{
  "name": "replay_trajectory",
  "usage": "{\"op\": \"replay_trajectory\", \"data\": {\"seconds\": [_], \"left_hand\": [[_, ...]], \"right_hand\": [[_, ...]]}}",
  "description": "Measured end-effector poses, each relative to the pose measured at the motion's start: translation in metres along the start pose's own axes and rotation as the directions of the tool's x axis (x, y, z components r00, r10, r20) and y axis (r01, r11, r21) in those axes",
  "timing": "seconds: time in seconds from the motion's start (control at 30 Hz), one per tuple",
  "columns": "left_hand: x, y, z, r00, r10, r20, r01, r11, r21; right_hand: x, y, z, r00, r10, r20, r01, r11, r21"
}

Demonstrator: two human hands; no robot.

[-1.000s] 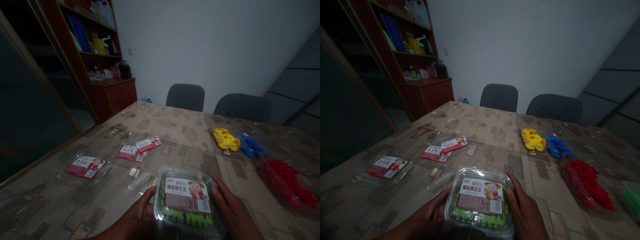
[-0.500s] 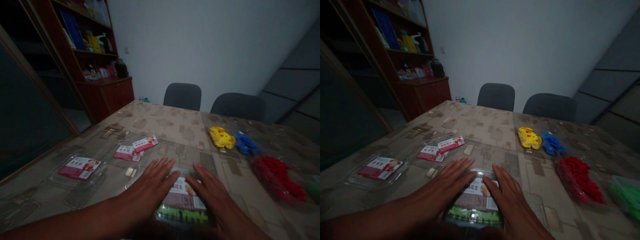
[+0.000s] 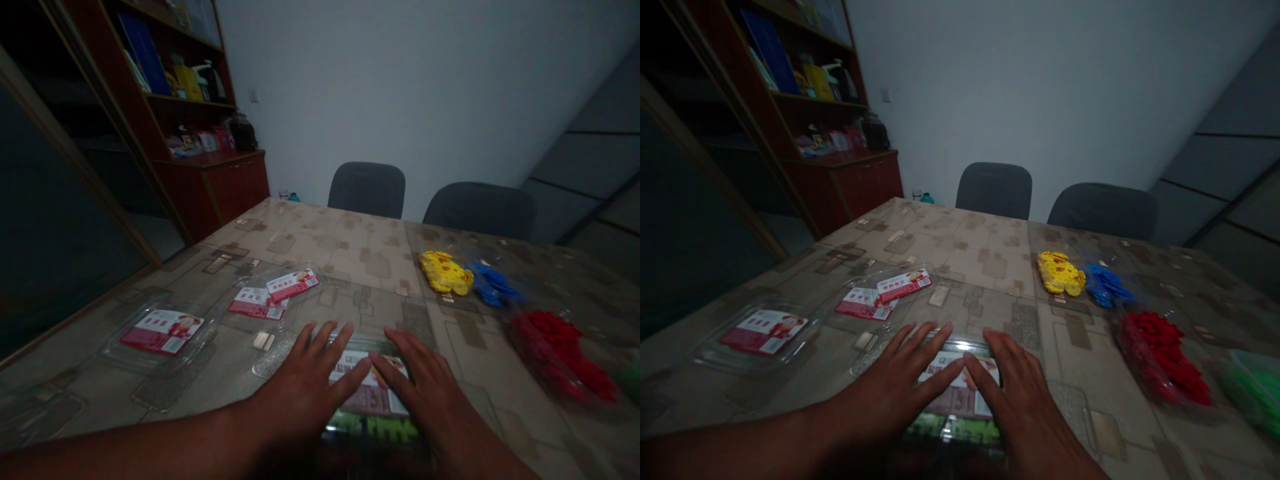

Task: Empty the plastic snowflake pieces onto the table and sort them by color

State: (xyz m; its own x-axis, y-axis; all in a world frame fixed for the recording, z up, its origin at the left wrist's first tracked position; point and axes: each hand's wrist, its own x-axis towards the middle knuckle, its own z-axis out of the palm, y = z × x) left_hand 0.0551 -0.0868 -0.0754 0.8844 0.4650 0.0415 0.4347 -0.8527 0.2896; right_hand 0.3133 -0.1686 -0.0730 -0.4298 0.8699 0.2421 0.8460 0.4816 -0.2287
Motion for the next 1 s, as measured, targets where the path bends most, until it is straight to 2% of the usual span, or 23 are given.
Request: {"op": "replay_trajectory", "data": {"seconds": [0.13,0.2,0.27,0.33,0.37,0.43,0.5,0.6,0.7,0.8,0.87,0.93,1.0], "left_hand": [[-0.005,-0.008,0.002,1.000,0.015,-0.021,-0.018,0.991,-0.136],[-0.008,-0.010,-0.003,0.998,-0.019,-0.062,0.002,0.966,-0.259],[-0.008,-0.011,-0.012,0.977,-0.153,-0.151,0.078,0.906,-0.416],[-0.004,-0.014,-0.022,0.906,-0.358,-0.227,0.171,0.799,-0.576],[0.000,-0.016,-0.024,0.863,-0.449,-0.233,0.204,0.731,-0.651],[0.009,-0.023,-0.024,0.808,-0.562,-0.179,0.228,0.577,-0.784],[0.017,-0.028,-0.017,0.797,-0.599,-0.077,0.230,0.419,-0.878],[0.023,-0.032,-0.004,0.787,-0.616,0.037,0.221,0.226,-0.949],[0.023,-0.029,0.000,0.760,-0.645,0.079,0.188,0.103,-0.977],[0.022,-0.025,-0.003,0.757,-0.636,0.152,0.183,-0.018,-0.983],[0.022,-0.024,-0.004,0.761,-0.626,0.171,0.173,-0.058,-0.983],[0.022,-0.024,-0.003,0.776,-0.616,0.135,0.139,-0.041,-0.989],[0.021,-0.024,-0.002,0.792,-0.601,0.106,0.122,-0.015,-0.992]], "right_hand": [[0.003,0.006,-0.005,0.997,0.070,0.024,-0.073,0.972,0.224],[0.006,0.009,-0.006,0.975,0.223,-0.003,-0.208,0.914,0.349],[0.012,0.011,-0.005,0.891,0.451,-0.054,-0.381,0.808,0.450],[0.020,0.011,-0.004,0.777,0.627,-0.055,-0.500,0.668,0.552],[0.024,0.010,-0.003,0.741,0.671,-0.026,-0.524,0.601,0.603],[0.031,0.009,-0.001,0.706,0.704,0.072,-0.544,0.475,0.692],[0.035,0.007,0.002,0.692,0.708,0.144,-0.539,0.374,0.755],[0.035,0.005,0.009,0.681,0.714,0.164,-0.497,0.286,0.819],[0.032,0.008,0.017,0.691,0.702,0.173,-0.459,0.241,0.855],[0.032,0.011,0.021,0.696,0.699,0.162,-0.452,0.252,0.856],[0.033,0.010,0.017,0.693,0.704,0.156,-0.461,0.267,0.846],[0.034,0.007,0.010,0.696,0.699,0.163,-0.468,0.269,0.842],[0.032,0.004,0.002,0.723,0.676,0.141,-0.454,0.310,0.835]]}}
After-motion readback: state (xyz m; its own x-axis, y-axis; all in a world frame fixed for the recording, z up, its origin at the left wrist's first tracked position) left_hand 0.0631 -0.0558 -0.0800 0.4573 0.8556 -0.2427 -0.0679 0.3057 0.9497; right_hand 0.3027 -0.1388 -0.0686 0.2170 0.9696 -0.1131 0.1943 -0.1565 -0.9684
